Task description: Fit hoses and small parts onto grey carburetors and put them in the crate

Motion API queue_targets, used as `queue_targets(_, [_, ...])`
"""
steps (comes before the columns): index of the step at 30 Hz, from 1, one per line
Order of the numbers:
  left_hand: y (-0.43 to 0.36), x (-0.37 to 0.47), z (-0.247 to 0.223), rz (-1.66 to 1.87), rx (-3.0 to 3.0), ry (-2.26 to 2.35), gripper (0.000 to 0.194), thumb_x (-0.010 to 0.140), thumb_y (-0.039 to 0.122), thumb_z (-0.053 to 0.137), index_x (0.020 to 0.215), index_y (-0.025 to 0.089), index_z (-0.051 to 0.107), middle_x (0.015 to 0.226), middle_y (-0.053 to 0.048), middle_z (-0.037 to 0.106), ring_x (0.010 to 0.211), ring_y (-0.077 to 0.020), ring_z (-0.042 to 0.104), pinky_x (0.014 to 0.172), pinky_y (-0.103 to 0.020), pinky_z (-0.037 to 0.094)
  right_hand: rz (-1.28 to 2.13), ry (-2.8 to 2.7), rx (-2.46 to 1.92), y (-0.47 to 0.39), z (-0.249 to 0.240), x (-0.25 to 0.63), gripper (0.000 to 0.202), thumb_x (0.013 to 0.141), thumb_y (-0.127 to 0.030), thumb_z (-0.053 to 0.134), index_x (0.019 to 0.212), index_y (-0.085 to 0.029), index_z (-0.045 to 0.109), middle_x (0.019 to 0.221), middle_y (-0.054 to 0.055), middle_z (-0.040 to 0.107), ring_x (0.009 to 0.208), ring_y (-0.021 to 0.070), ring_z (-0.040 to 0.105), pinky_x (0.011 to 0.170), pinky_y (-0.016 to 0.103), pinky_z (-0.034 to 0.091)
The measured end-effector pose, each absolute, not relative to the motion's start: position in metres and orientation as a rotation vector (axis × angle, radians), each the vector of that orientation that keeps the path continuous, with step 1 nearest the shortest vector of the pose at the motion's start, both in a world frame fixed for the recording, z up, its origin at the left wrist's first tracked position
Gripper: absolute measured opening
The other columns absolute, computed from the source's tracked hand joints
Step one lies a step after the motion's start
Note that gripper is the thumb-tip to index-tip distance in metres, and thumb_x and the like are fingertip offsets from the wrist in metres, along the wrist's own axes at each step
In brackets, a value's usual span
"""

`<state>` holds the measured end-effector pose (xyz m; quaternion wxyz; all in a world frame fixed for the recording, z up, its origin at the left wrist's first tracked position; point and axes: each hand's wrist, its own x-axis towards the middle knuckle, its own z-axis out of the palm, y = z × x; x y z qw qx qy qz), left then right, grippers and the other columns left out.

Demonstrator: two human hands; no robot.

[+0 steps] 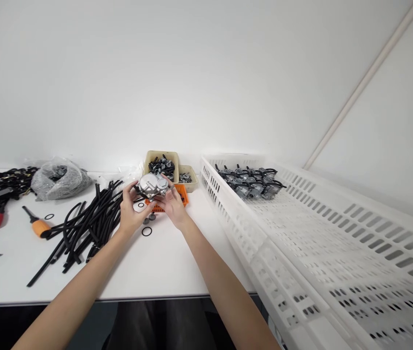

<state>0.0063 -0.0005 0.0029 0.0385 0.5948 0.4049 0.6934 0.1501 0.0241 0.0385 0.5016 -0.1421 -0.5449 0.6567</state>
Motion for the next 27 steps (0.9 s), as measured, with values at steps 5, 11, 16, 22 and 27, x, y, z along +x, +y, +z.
queue_targets(5, [0.0003,0.0080,0.0024,2.078,1.842,1.324,0.058,0.076,0.040,0.069,0.123,0.020,0.042,0.090,-0.004,0.064,0.077,-0.0162,0.065,0.074,-0.032,0.054,1.689,-1.216,-0.322,0.0293,0.0348,0.1511,0.062,0.067,-0.064,0.068,0.115,-0.026,0.058,0.115,0.005,0.064,0.089,0.0188,0.066,0.092,0.040,0.050])
queue_targets(11, [0.0024,0.0063,-0.0001,2.143,1.853,1.329,0.054,0.078,0.040,0.066,0.121,0.017,0.042,0.095,-0.008,0.065,0.080,-0.0184,0.066,0.074,-0.033,0.054,1.679,-1.202,-0.342,0.0269,0.0375,0.1502,0.062,0.066,-0.060,0.072,0.116,-0.028,0.054,0.102,0.003,0.067,0.084,0.0187,0.067,0.086,0.039,0.052])
queue_targets(16, [0.0031,0.0058,-0.0020,2.134,1.851,1.353,0.054,0.079,0.040,0.065,0.123,0.018,0.042,0.093,-0.007,0.065,0.080,-0.0184,0.066,0.075,-0.034,0.054,1.673,-1.189,-0.364,0.0256,0.0391,0.1495,0.066,0.062,-0.059,0.074,0.116,-0.029,0.051,0.102,0.002,0.067,0.084,0.0180,0.067,0.085,0.038,0.052])
queue_targets(22, [0.0038,0.0050,-0.0023,2.153,1.842,1.358,0.055,0.079,0.041,0.065,0.124,0.018,0.042,0.096,-0.008,0.065,0.081,-0.0187,0.066,0.075,-0.034,0.054,1.658,-1.191,-0.389,0.0237,0.0411,0.1481,0.073,0.055,-0.063,0.076,0.115,-0.029,0.050,0.107,0.003,0.065,0.084,0.0191,0.067,0.083,0.038,0.053])
queue_targets(27, [0.0042,0.0037,-0.0030,2.140,1.844,1.384,0.057,0.079,0.041,0.065,0.126,0.018,0.041,0.100,-0.010,0.064,0.085,-0.0198,0.066,0.076,-0.035,0.054,1.642,-1.197,-0.403,0.0244,0.0395,0.1476,0.077,0.052,-0.063,0.077,0.116,-0.030,0.048,0.107,0.003,0.065,0.084,0.0189,0.068,0.085,0.040,0.053])
